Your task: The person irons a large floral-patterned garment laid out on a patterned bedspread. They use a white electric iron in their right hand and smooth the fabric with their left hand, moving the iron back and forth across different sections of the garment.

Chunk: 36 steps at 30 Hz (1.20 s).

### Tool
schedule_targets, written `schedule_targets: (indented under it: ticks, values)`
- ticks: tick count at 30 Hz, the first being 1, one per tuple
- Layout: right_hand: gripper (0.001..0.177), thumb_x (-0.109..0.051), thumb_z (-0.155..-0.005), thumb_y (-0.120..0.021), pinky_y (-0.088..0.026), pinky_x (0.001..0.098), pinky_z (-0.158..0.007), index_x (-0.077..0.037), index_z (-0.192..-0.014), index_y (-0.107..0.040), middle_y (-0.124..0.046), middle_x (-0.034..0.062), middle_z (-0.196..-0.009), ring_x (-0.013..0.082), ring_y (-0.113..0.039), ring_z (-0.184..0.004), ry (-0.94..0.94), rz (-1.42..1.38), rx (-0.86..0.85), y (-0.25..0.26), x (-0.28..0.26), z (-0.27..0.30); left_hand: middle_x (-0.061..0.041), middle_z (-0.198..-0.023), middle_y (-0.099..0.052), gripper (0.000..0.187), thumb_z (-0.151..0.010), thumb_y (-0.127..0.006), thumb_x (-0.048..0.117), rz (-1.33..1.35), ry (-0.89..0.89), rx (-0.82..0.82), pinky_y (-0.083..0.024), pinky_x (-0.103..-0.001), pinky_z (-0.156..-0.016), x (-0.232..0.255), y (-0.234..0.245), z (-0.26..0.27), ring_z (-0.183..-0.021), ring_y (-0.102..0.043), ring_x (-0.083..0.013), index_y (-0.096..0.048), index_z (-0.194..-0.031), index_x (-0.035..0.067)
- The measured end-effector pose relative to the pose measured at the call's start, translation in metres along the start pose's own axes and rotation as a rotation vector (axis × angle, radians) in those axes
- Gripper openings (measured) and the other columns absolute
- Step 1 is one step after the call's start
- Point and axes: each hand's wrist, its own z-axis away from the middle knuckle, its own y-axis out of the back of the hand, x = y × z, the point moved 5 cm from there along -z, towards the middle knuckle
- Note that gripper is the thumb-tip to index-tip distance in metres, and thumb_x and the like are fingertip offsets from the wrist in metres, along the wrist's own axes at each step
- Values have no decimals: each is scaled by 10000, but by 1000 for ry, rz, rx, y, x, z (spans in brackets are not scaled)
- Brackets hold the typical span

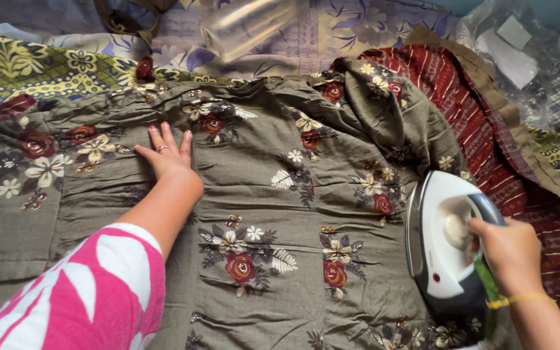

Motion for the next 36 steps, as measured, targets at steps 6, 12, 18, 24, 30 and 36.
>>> schedule_targets:
  ticks: [6,12,18,24,30,36]
  values:
    - [304,-251,-835,-777,-542,406,-637,44,-905,-775,-725,177,-729,277,-708,-638,-9,-20,45,-8,-6,-38,-261,-1686,149,1137,-912,-644,522,24,-21,8,-182,-747,-1076,-3,2,4,-1520,38,-519,162,-1643,191]
    - [368,-311,-821,-816,-565,429,-761,4,-1010,-794,-750,210,-845,315,-749,-771,61,81,168,-16,-26,-67,-317,-1690,125,1441,-707,-846,491,-60,-74,16,-213,-748,-1058,-8,3,10,-1520,21,-549,167,-1669,134]
    - [383,-313,-764,-848,-570,451,-719,12,-955,-778,-728,202,-842,335,-734,-751,5,80,204,-18,-63,-91,-293,-1677,148,1150,-909,-672,465,17,-54,8,-199,-752,-1081,-7,5,10,-1523,38,-532,163,-1638,159]
    - [391,-306,-814,-811,-582,436,-689,67,-918,-759,-729,197,-800,332,-749,-719,13,58,115,-26,-50,-111,-312,-1670,151,1194,-886,-691,474,10,-82,-18,-182,-753,-1075,-8,7,19,-1516,46,-548,164,-1644,129]
    - [428,-347,-831,-819,-544,435,-684,69,-922,-774,-732,224,-790,344,-721,-699,89,194,54,-15,12,-133,-317,-1666,165,1226,-870,-716,461,51,-104,-5,-168,-762,-1078,-11,11,15,-1514,66,-545,180,-1637,124]
    - [411,-360,-840,-789,-538,450,-687,44,-917,-785,-746,226,-758,342,-734,-714,97,210,21,10,74,-85,-314,-1697,82,1494,-608,-888,421,-56,-177,140,-244,-706,-1086,-19,13,41,-1528,-48,-518,97,-1674,63]
